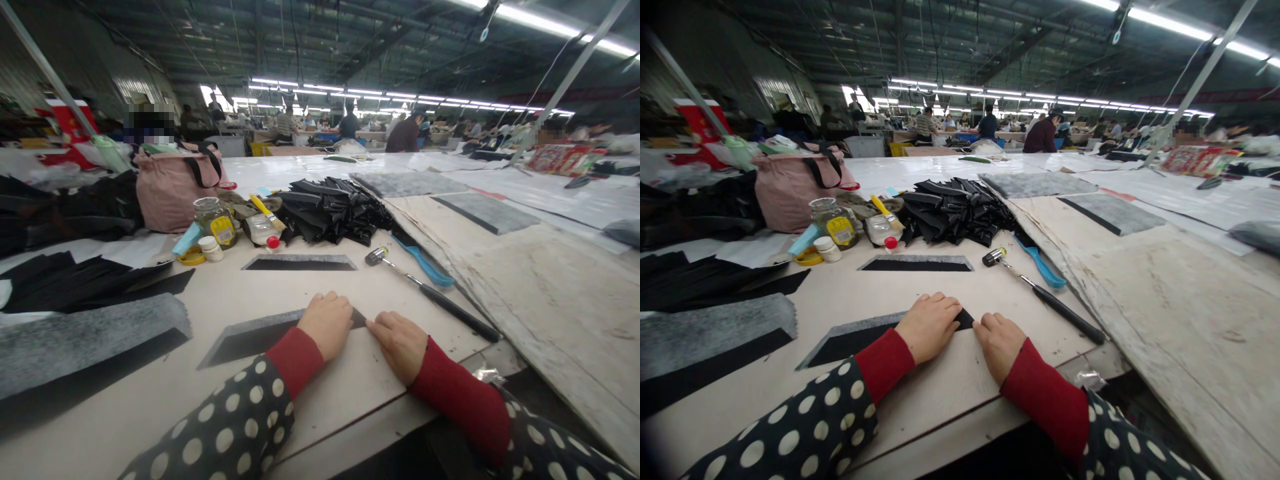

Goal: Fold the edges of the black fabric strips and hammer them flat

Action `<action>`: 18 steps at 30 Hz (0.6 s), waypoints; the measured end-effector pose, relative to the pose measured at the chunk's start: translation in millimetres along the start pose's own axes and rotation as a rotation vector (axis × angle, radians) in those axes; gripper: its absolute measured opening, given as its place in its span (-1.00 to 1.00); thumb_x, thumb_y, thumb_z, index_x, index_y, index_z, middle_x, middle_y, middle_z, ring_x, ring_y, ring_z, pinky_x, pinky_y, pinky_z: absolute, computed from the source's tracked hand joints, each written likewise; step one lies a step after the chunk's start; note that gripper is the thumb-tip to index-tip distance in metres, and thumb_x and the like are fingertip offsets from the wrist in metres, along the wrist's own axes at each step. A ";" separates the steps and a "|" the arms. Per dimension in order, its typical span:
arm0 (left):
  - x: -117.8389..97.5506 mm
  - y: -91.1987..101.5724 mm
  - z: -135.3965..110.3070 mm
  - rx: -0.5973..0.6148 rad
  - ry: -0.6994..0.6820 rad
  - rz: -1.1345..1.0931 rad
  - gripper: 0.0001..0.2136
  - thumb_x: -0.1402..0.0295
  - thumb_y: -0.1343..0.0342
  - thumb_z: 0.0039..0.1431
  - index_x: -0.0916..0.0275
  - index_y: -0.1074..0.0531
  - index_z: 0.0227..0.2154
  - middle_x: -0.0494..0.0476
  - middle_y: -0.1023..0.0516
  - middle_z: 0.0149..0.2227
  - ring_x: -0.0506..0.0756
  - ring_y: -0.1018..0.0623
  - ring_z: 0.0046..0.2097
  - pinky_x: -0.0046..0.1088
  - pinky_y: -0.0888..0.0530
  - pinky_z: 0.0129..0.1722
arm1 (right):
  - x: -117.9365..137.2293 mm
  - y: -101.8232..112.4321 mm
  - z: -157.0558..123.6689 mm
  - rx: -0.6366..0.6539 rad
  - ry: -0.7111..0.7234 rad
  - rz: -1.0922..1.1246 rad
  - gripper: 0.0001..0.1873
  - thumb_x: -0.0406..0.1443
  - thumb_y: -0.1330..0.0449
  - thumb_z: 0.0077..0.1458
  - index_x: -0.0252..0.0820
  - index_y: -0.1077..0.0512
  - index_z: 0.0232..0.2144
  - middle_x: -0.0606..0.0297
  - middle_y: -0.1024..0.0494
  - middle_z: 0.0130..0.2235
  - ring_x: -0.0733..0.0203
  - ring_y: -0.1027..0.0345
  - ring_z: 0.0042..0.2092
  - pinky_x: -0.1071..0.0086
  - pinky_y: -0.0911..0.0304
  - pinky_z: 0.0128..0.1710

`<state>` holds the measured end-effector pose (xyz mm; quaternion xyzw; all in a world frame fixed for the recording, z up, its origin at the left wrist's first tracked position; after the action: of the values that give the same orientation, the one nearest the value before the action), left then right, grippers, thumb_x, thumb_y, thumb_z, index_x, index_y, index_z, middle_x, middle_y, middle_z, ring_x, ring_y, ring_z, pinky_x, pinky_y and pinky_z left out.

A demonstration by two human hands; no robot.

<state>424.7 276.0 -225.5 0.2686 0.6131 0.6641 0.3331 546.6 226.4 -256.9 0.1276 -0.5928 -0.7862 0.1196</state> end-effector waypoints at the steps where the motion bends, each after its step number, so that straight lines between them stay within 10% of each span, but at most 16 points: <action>1: 2.7 0.0 -1.0 -0.010 0.004 -0.025 -0.83 0.35 0.06 0.13 0.25 -0.37 -0.26 0.14 -0.41 -0.24 0.18 -0.34 -0.15 -0.20 -0.31 -0.21 | -3.9 0.5 2.5 0.056 0.009 0.048 -0.69 -0.51 0.00 -0.05 -0.24 -0.46 -0.29 0.20 -0.41 -0.39 0.17 -0.24 -0.35 0.35 -0.15 -0.36; 6: 19.7 -8.8 -9.7 -0.125 0.139 -0.203 -0.76 0.21 -0.04 0.05 0.17 -0.33 -0.22 0.10 -0.30 -0.03 0.16 -0.29 -0.03 -0.21 -0.27 -0.09 | -26.0 11.0 30.7 0.368 0.008 0.337 -0.66 -0.49 0.01 -0.05 -0.21 -0.48 -0.28 0.18 -0.45 -0.35 0.22 -0.30 -0.30 0.40 -0.16 -0.25; 11: 29.4 -19.5 -13.1 -0.179 0.230 -0.287 -0.55 0.15 -0.09 -0.01 0.20 -0.23 -0.06 0.14 -0.21 0.09 0.16 -0.20 0.08 -0.17 -0.19 0.03 | -28.7 6.3 69.3 0.469 -0.363 0.594 -0.74 -0.37 0.02 0.03 -0.29 -0.46 -0.33 0.26 -0.45 -0.52 0.29 -0.28 -0.51 0.40 -0.19 -0.41; 18: 32.8 -23.0 -12.8 -0.182 0.247 -0.329 -0.49 0.13 -0.09 -0.02 0.23 -0.20 -0.01 0.14 -0.24 0.07 0.17 -0.20 0.08 -0.16 -0.16 0.06 | -22.9 -27.4 79.9 0.556 -0.382 0.849 -0.70 -0.17 -0.01 0.03 -0.29 -0.39 -0.33 0.41 -0.32 -0.66 0.37 -0.16 -0.62 0.48 -0.12 -0.61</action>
<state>396.7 293.8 -251.3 0.0502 0.6223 0.6813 0.3822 539.7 313.5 -260.8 -0.2416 -0.7891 -0.4912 0.2785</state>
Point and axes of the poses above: each hand's wrist, its own z-axis towards the middle knuckle, its own y-axis out of the back of the hand, x = y × z, the point moved 4 cm from there along z, towards the middle knuckle
